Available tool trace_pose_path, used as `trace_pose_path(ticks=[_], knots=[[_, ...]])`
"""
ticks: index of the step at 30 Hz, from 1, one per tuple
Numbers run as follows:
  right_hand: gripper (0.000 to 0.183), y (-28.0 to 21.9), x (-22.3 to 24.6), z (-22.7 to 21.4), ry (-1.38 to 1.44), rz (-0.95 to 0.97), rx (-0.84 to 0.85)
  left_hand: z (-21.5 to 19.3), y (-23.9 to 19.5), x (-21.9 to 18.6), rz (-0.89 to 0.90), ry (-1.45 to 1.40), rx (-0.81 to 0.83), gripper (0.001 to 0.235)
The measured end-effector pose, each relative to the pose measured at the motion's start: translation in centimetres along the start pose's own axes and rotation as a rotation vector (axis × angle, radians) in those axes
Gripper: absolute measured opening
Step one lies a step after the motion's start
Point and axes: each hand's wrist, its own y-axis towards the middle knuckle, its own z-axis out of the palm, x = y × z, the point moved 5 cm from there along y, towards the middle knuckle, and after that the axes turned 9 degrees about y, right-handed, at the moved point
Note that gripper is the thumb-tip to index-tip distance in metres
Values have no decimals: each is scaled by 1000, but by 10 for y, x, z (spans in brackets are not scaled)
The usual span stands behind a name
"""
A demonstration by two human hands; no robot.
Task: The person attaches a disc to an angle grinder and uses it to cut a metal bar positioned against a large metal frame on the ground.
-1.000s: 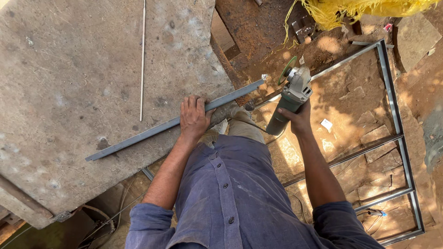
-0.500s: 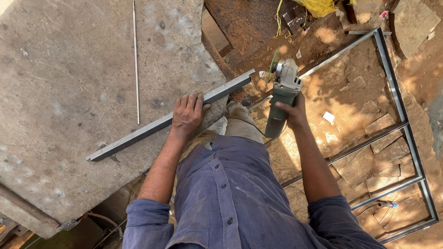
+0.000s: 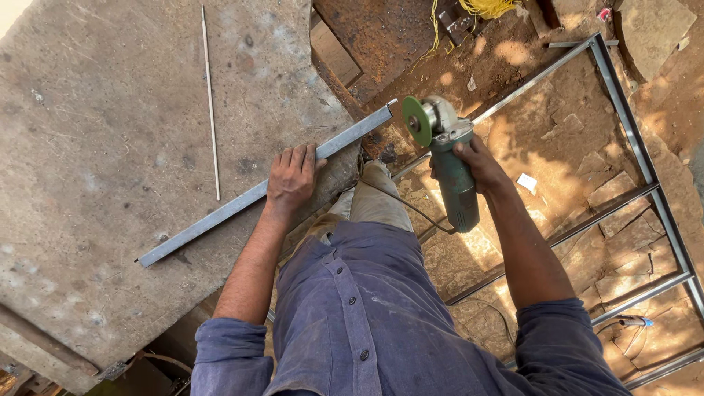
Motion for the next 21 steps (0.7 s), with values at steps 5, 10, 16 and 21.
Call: trace_pose_path(ticks=[5, 10, 16, 21], knots=[[75, 9, -8, -3, -112, 58, 3, 0, 0, 0, 1, -19, 6, 42], [74, 18, -13, -11, -192, 77, -31, -1, 1, 1, -7, -20, 22, 43], [71, 22, -12, -19, -248, 130, -114, 0, -1, -1, -11, -20, 17, 44], [69, 24, -8, -15, -255, 128, -99, 1, 1, 1, -15, -15, 9, 43]])
